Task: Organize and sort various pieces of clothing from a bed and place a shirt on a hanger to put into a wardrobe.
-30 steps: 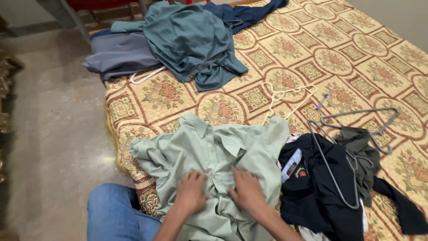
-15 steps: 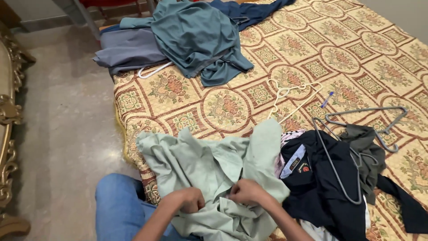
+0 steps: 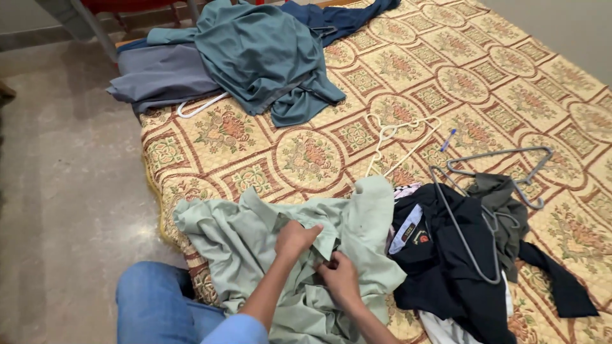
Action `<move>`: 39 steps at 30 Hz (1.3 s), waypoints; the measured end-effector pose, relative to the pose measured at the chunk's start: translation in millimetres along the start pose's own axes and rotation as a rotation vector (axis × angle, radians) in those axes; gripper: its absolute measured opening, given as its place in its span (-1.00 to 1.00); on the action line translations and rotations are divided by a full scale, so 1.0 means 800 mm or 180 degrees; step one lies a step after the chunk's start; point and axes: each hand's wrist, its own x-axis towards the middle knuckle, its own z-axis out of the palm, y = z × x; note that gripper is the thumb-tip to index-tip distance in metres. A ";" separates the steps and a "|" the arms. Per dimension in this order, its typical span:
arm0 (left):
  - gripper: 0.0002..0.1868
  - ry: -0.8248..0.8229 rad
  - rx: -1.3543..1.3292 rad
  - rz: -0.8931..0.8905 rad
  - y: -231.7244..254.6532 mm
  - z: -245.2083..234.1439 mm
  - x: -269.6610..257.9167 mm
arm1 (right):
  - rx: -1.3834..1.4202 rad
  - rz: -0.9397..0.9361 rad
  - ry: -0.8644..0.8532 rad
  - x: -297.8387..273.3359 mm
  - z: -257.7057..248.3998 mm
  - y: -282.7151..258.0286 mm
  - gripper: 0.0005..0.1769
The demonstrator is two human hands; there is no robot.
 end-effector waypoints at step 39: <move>-0.74 0.1090 0.0254 0.0890 -0.052 -0.189 0.046 | -0.2368 -0.1446 0.1015 0.098 -0.088 -0.169 -0.74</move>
